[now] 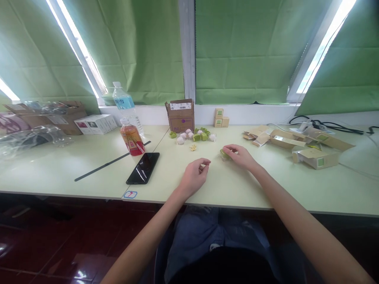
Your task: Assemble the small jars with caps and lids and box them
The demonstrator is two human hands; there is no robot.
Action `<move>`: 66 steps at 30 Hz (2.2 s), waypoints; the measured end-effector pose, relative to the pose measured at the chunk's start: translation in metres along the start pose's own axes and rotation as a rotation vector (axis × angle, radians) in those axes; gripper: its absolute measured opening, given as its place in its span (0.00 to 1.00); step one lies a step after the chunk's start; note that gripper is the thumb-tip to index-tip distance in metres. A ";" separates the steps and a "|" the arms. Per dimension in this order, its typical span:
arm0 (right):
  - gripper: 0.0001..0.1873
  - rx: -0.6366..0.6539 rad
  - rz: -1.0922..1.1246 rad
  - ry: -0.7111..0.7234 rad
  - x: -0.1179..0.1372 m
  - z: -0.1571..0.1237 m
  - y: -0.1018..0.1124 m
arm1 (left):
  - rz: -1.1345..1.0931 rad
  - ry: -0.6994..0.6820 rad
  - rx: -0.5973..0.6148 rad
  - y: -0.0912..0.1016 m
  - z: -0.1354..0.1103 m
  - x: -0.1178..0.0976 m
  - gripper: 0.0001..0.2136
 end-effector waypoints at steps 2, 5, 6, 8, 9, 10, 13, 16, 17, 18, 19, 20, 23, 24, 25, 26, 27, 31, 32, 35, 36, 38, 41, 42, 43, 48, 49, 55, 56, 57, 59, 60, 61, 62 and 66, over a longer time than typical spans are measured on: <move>0.26 0.049 -0.012 0.008 -0.001 0.000 -0.001 | 0.002 -0.004 0.002 0.000 0.000 0.000 0.10; 0.29 0.072 0.005 0.006 -0.003 0.000 0.001 | 0.010 -0.013 0.002 0.000 0.000 -0.001 0.10; 0.29 0.078 0.027 0.003 -0.003 0.000 0.002 | 0.014 -0.014 0.002 0.000 0.001 -0.001 0.10; 0.31 0.093 0.086 -0.012 -0.004 -0.001 0.002 | 0.022 -0.012 0.005 0.000 0.001 -0.001 0.10; 0.32 0.098 0.115 -0.021 -0.005 -0.001 0.003 | 0.027 -0.010 0.006 0.000 0.001 -0.001 0.10; 0.33 0.102 0.139 -0.027 -0.006 -0.001 0.003 | 0.034 -0.010 0.007 0.000 0.000 -0.001 0.10; 0.34 0.126 0.174 -0.016 -0.006 -0.001 0.003 | 0.062 -0.020 0.006 -0.001 0.000 0.000 0.10; 0.32 0.143 0.176 0.013 -0.005 0.002 0.002 | 0.085 -0.028 0.005 -0.002 0.001 0.001 0.10; 0.31 0.146 0.173 0.023 -0.004 0.004 0.003 | 0.086 -0.025 0.006 -0.002 0.001 0.001 0.10; 0.30 0.148 0.170 0.033 -0.003 0.005 0.002 | 0.084 -0.023 0.008 -0.002 0.002 0.002 0.10; 0.29 0.156 0.169 0.041 -0.003 0.007 0.002 | 0.082 -0.024 0.011 -0.002 0.002 0.002 0.10; 0.28 0.169 0.171 0.048 -0.002 0.009 0.001 | 0.081 -0.029 0.014 -0.002 0.002 0.003 0.10; 0.26 0.227 0.216 0.041 -0.001 0.014 -0.003 | 0.090 -0.055 0.011 -0.002 -0.001 0.004 0.10; 0.26 0.241 0.238 0.036 -0.001 0.015 -0.005 | 0.093 -0.059 0.010 -0.001 -0.002 0.005 0.10; 0.27 0.247 0.255 0.027 -0.002 0.016 -0.006 | 0.093 -0.058 0.012 -0.002 -0.002 0.005 0.11; 0.26 0.244 0.265 0.021 -0.003 0.017 -0.007 | 0.090 -0.056 0.010 -0.002 -0.001 0.006 0.11; 0.26 0.235 0.267 0.021 -0.004 0.018 -0.008 | 0.089 -0.046 0.006 -0.002 0.002 0.007 0.11; 0.25 0.230 0.336 -0.013 -0.014 0.020 -0.006 | 0.183 0.016 0.020 -0.011 0.039 0.007 0.22; 0.27 0.231 0.378 -0.037 -0.018 0.020 -0.005 | 0.209 -0.023 0.088 -0.016 0.053 0.006 0.28; 0.29 0.182 0.508 -0.084 -0.032 0.024 0.001 | 0.178 -0.178 0.283 -0.033 0.091 0.008 0.37; 0.28 0.134 0.515 -0.098 -0.038 0.027 0.004 | 0.159 -0.191 0.323 -0.038 0.101 0.010 0.33; 0.25 -0.135 0.382 -0.132 -0.051 0.036 0.016 | 0.186 -0.180 0.307 -0.044 0.118 0.019 0.29; 0.21 -0.385 0.239 -0.137 -0.068 0.054 0.036 | 0.300 -0.146 0.176 -0.047 0.134 0.033 0.29; 0.19 -0.443 0.188 -0.137 -0.073 0.059 0.044 | 0.328 -0.144 0.164 -0.048 0.137 0.036 0.29; 0.17 -0.495 0.135 -0.139 -0.077 0.064 0.051 | 0.350 -0.146 0.163 -0.049 0.140 0.039 0.29; 0.17 -0.576 -0.257 -0.185 -0.098 0.070 0.066 | 0.367 -0.159 0.181 -0.050 0.138 0.041 0.29; 0.19 -0.556 -0.375 -0.192 -0.102 0.069 0.064 | 0.373 -0.168 0.187 -0.050 0.135 0.040 0.29; 0.26 -0.464 -0.518 -0.249 -0.126 0.068 0.058 | 0.357 -0.199 0.223 -0.049 0.117 0.034 0.28; 0.26 -0.460 -0.506 -0.276 -0.129 0.069 0.060 | 0.347 -0.197 0.222 -0.049 0.116 0.033 0.28; 0.26 -0.451 -0.491 -0.298 -0.131 0.071 0.061 | 0.341 -0.194 0.218 -0.048 0.115 0.033 0.27; 0.26 -0.422 -0.457 -0.343 -0.136 0.073 0.065 | 0.343 -0.184 0.212 -0.048 0.116 0.032 0.27; 0.25 -0.405 -0.447 -0.359 -0.138 0.074 0.066 | 0.352 -0.180 0.212 -0.048 0.117 0.031 0.27; 0.24 -0.392 -0.443 -0.376 -0.140 0.075 0.068 | 0.364 -0.176 0.217 -0.048 0.117 0.031 0.27; 0.22 -0.382 -0.442 -0.391 -0.142 0.075 0.069 | 0.373 -0.170 0.222 -0.047 0.118 0.030 0.27; 0.12 -0.383 -0.438 -0.409 -0.145 0.072 0.075 | 0.361 -0.153 0.222 -0.045 0.118 0.028 0.26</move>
Point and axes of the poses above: each hand's wrist, its own z-axis towards the middle knuckle, its own y-axis out of the back of the hand, x = y × z, the point moved 3 cm from there along z, towards the middle knuckle, and after that the axes turned 5 degrees about -z, right-handed, at the moved point
